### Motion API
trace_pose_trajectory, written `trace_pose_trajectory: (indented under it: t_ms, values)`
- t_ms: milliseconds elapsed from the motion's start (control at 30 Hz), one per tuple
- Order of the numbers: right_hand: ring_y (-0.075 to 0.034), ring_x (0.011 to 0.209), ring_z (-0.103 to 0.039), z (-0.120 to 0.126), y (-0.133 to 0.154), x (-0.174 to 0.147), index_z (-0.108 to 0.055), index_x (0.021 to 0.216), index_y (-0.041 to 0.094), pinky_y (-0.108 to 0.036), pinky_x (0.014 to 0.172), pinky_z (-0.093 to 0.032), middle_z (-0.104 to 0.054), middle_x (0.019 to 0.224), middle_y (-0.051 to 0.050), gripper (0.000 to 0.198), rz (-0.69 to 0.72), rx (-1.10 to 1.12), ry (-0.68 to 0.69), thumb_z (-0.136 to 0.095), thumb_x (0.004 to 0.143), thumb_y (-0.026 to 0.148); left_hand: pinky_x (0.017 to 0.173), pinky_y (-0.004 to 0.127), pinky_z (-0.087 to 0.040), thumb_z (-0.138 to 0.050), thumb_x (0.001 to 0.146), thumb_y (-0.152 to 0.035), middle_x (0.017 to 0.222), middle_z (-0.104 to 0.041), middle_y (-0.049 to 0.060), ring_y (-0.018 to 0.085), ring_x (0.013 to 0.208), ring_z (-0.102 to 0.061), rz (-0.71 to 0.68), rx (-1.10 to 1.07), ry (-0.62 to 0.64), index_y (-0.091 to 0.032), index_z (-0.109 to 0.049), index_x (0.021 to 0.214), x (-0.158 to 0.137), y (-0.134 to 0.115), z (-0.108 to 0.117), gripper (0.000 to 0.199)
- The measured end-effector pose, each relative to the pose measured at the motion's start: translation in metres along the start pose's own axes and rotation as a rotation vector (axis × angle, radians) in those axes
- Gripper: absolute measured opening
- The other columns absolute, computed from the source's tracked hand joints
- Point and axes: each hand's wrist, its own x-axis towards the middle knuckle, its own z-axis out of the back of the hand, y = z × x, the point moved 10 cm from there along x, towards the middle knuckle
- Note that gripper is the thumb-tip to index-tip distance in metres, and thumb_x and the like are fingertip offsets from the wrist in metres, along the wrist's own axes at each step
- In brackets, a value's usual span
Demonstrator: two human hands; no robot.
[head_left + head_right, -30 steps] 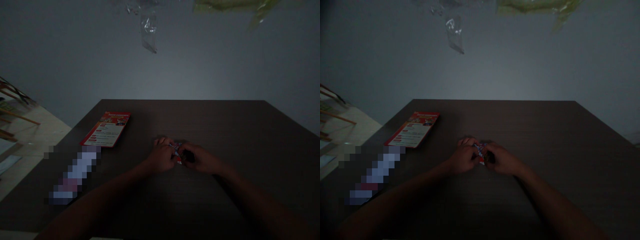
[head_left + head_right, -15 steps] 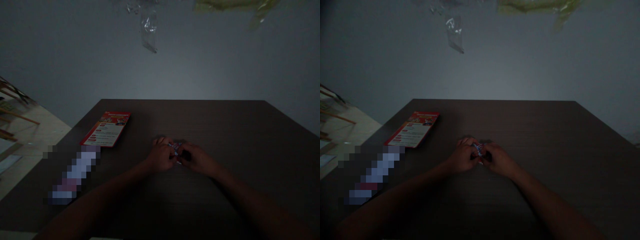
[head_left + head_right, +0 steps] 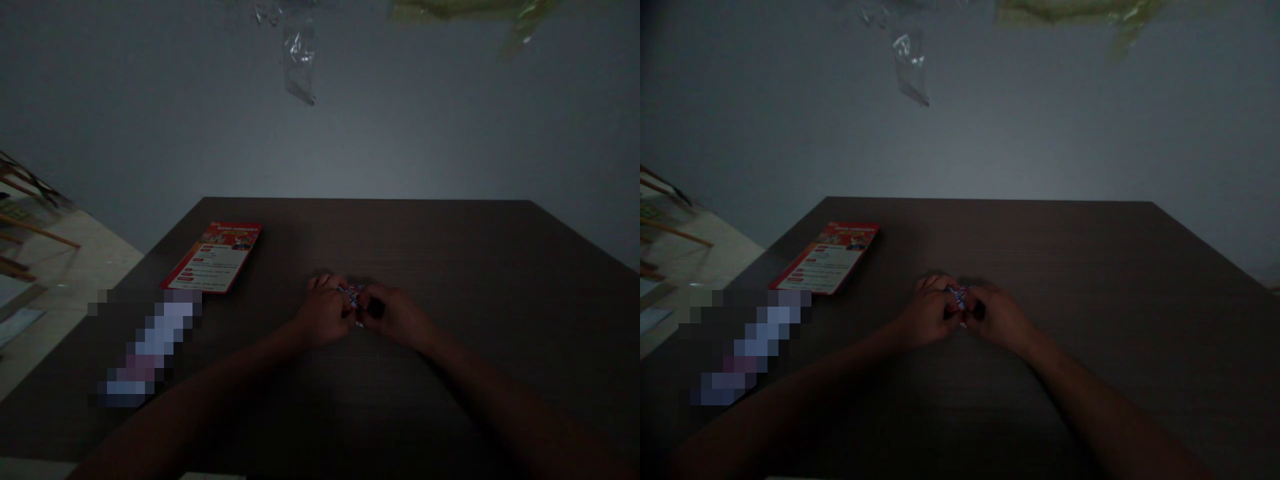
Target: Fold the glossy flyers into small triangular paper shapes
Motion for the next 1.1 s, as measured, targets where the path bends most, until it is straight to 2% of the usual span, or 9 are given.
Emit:
trace_pose_trajectory:
  t_ms: [267,533,700,867,1100]
  values:
    - [-0.011,0.060,-0.056,-0.001,-0.002,0.001,-0.054,0.072,0.019,-0.021,0.058,-0.040,-0.060,0.067,0.003,0.013,-0.011,0.026,0.014,-0.061,0.065,0.011,0.086,0.040,-0.031,-0.057,0.073,-0.029,0.101,-0.057,0.007,0.025,0.099,-0.046,-0.022,0.059,-0.043,-0.019,-0.067,0.078,0.001,-0.005,0.003,0.015]
    - [-0.012,0.062,-0.058,-0.002,0.006,0.000,-0.053,0.078,0.020,-0.022,0.059,-0.041,-0.062,0.070,0.002,0.013,0.057,0.028,0.060,-0.060,0.069,0.013,0.086,0.040,-0.030,-0.053,0.076,-0.027,0.099,-0.058,0.007,0.024,0.098,-0.046,-0.013,0.094,-0.011,-0.018,-0.065,0.078,0.002,-0.008,0.005,0.016]
    - [-0.012,0.062,-0.057,-0.002,0.009,0.000,-0.054,0.079,0.020,-0.023,0.059,-0.041,-0.061,0.071,0.001,0.014,0.050,-0.045,0.059,-0.059,0.069,0.012,0.087,0.041,-0.030,-0.053,0.076,-0.028,0.097,-0.057,0.007,0.024,0.097,-0.047,-0.026,0.094,-0.015,-0.019,-0.065,0.080,0.001,-0.010,0.006,0.016]
    - [-0.017,0.072,-0.058,-0.008,0.012,-0.001,-0.056,0.090,0.019,-0.027,0.064,-0.042,-0.061,0.081,-0.005,0.020,0.067,-0.205,0.050,-0.058,0.070,0.015,0.088,0.042,-0.029,-0.052,0.078,-0.028,0.095,-0.057,0.007,0.024,0.098,-0.046,-0.032,0.085,-0.024,-0.019,-0.064,0.075,0.002,-0.009,0.006,0.016]
    - [-0.017,0.067,-0.057,-0.009,0.006,-0.001,-0.055,0.091,0.019,-0.026,0.059,-0.040,-0.061,0.080,-0.005,0.018,0.008,-0.329,0.013,-0.056,0.073,0.019,0.096,0.043,-0.027,-0.052,0.082,-0.032,0.120,-0.050,0.007,0.025,0.114,-0.040,-0.050,0.009,-0.140,-0.020,-0.062,0.085,0.002,-0.006,0.013,0.016]
